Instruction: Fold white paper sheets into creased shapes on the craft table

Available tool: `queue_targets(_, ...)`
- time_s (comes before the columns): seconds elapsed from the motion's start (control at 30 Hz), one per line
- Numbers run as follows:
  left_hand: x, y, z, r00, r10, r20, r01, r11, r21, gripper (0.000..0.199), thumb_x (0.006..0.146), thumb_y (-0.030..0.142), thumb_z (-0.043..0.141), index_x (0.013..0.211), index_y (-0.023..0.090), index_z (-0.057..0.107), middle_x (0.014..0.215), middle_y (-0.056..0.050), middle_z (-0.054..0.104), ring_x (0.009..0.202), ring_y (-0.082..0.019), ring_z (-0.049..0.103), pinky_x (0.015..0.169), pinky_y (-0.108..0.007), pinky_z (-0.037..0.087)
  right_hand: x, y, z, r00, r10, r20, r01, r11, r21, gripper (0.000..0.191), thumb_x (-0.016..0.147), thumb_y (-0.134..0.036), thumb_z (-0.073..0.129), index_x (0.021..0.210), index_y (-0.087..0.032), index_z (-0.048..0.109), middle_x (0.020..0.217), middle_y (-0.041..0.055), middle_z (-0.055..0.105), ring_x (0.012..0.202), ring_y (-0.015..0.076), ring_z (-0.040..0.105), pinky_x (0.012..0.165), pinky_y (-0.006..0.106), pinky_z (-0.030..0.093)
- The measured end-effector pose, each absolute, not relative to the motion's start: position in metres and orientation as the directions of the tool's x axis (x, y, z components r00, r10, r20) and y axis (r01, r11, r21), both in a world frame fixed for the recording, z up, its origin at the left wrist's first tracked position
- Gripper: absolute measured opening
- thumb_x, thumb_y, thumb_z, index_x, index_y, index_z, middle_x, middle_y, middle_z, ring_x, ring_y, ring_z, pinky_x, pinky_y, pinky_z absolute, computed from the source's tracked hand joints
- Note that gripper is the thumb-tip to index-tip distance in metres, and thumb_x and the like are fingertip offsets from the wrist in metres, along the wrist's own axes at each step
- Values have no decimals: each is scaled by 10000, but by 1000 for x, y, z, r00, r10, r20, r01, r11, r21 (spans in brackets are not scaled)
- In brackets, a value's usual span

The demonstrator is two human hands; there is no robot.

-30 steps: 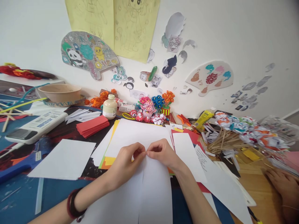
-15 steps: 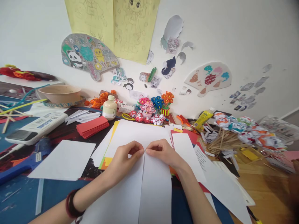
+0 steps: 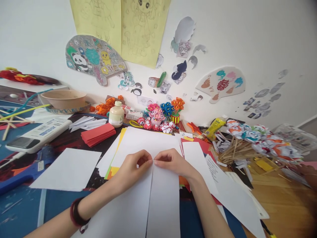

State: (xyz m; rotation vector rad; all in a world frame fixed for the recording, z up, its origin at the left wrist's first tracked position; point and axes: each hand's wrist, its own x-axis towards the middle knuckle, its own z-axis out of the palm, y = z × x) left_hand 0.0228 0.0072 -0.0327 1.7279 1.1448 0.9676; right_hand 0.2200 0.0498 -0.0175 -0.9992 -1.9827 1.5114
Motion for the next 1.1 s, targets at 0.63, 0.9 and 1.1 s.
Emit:
queue_targets(0.63,27,29,-42,259,943,208,303,-284,910,200,838,325,499,776,172,611,699,4,615,658,-135,548,599,-233,412,216,63,-41,-526,847,-81,170,11,-985,322,718,-439,711,794,-127,691,715,21,643,644,129,556,575,235,404)
queue_targets(0.9,26,25,-36,236,948,214,305,-281,910,209,853,340,501,773,173,598,678,14,587,648,-131,524,611,-235,406,214,62,-42,-507,858,-77,119,-19,-993,310,697,-421,736,788,-127,691,707,17,641,634,128,553,582,239,412)
queue_targets(1.1,27,23,-38,211,956,204,301,-262,917,226,849,362,501,776,172,598,682,11,586,646,-133,509,599,-231,388,215,63,-41,-528,847,-66,119,-3,-993,282,726,-398,720,807,-129,696,729,23,645,651,132,559,602,241,414)
